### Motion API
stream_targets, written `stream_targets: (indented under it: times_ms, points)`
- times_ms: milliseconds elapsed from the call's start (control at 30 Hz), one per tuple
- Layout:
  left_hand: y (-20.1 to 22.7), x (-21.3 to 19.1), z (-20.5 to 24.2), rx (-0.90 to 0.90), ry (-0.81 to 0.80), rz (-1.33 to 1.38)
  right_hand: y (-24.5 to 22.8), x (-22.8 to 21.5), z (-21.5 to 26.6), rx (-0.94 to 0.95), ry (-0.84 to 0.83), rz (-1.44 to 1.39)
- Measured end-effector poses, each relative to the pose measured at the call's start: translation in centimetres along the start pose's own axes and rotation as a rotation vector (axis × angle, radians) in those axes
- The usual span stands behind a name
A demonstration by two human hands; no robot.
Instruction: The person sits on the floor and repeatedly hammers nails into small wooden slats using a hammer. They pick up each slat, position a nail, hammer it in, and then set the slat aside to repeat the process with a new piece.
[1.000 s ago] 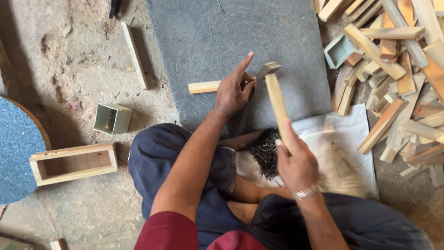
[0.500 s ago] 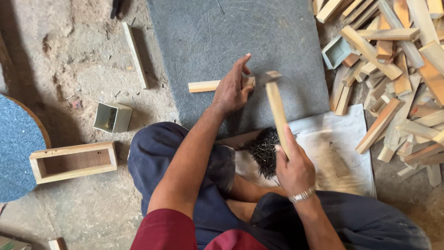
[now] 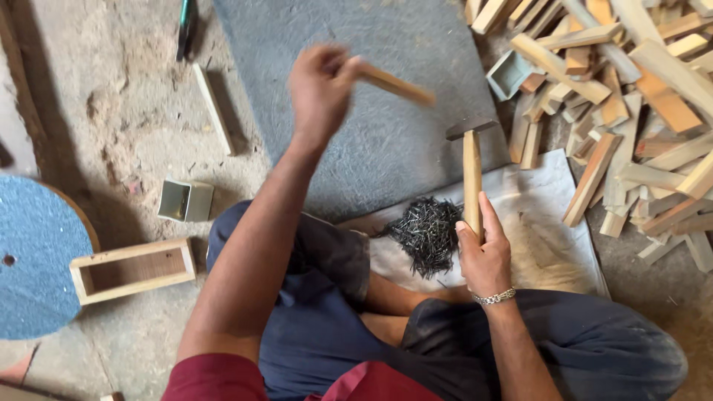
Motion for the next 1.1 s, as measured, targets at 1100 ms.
stream_targets:
  times_ms: [1100]
  points:
    - [0.2,7.8,24.7,0.212,-0.821,-0.298,-3.3,2.0,-1.0,-0.310,-0.063,0.436]
Point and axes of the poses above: each hand's wrist, its own z-axis away from the middle knuckle, its own x-axis out of the palm, y = z × x, the point moved 5 cm from there along -z, towards the middle knuckle, and after that the axes turned 4 degrees about -x, right-handed, at the moved point
